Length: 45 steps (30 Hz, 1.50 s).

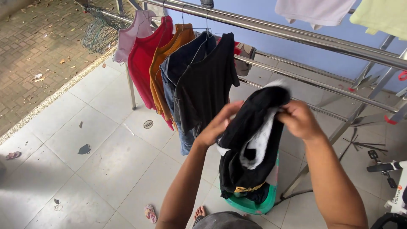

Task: The person takes clothes from a green laundry basket, places them on wire hangers, and hangs them on a metal clothes rack. The person handles a dark t-shirt and a pair of black shorts, hanging each item individually.

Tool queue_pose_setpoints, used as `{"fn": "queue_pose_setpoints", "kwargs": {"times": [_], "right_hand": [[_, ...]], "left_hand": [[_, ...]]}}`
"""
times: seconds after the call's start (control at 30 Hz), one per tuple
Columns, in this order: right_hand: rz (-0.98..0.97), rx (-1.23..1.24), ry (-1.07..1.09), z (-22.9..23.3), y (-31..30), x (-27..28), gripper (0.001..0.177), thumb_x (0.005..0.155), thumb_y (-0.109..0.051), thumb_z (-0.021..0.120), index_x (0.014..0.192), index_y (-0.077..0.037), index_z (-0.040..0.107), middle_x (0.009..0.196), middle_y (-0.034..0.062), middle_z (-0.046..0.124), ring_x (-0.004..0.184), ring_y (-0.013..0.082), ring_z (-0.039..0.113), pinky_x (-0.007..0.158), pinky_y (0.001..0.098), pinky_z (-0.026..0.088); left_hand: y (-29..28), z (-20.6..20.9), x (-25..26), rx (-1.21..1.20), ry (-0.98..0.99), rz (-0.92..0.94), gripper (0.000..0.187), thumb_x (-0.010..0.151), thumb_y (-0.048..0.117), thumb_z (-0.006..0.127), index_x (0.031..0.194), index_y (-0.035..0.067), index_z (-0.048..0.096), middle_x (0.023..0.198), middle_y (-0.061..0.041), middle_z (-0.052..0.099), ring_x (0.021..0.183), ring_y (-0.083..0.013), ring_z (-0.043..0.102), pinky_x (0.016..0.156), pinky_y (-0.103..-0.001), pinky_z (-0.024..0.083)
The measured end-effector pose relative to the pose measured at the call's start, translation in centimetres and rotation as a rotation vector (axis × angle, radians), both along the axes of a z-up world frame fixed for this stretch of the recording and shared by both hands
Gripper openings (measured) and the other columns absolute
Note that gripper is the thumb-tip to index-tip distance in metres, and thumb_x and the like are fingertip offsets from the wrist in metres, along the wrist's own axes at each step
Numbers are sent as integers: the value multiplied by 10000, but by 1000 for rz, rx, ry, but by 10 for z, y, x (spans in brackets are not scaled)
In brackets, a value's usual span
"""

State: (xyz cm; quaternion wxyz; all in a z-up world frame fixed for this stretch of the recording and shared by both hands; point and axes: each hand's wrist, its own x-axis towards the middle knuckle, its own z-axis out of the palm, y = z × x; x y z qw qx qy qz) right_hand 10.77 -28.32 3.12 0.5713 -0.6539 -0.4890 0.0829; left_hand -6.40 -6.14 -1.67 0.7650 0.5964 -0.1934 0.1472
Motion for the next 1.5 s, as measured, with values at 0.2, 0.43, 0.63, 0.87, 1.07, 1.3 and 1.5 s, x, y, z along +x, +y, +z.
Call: {"fn": "queue_pose_setpoints", "kwargs": {"times": [0.2,0.43,0.63,0.87,1.07,1.3,1.5], "right_hand": [[-218,96,99,18,-35,22,283,847,1,514,1022,-60,728,799,32,588,751,171,605,762,296,497],[-347,-171,-29,65,-74,49,331,894,-161,485,1160,-86,666,1012,39,568,944,192,562,881,333,436],[-424,-399,-123,120,-82,78,424,934,-301,459,1278,-107,613,1195,47,552,1108,211,526,983,366,384],[-500,-670,-221,182,-86,100,560,983,-462,428,1416,-129,552,1407,57,533,1300,236,484,1102,406,324],[-595,-915,-289,206,-61,87,616,1048,-575,364,1387,-97,554,1364,146,585,1264,343,523,1012,480,365],[-719,-960,-299,198,-53,79,606,1095,-538,333,1434,-84,547,1374,237,598,1223,498,554,950,609,425],[-610,-19,-1117,154,-23,55,331,1046,-182,742,1293,36,710,1322,230,672,1250,428,606,1052,513,390]], "left_hand": [[-75,-122,0,174,554,-283,658,924,302,801,1470,16,569,1400,-212,606,1259,-268,535,1054,-478,483],[-113,-74,25,148,682,-65,411,963,447,791,1103,61,771,890,-145,725,867,-228,695,766,-354,592],[-108,-40,59,243,665,-119,712,867,587,804,1312,44,687,1107,-271,711,1037,-338,693,858,-441,584],[-118,3,118,118,410,-10,458,1051,464,649,1135,21,728,856,-163,739,760,-230,740,663,-355,633],[-137,36,99,106,508,72,581,972,447,524,1386,41,548,1334,-94,652,1230,-231,629,1021,-349,517],[-120,-4,113,136,464,227,643,918,448,613,1457,118,499,1447,-47,574,1324,-210,552,1096,-365,480],[-82,-12,100,198,394,376,509,954,415,616,1412,201,556,1463,-19,605,1295,-182,617,1012,-352,536]]}}
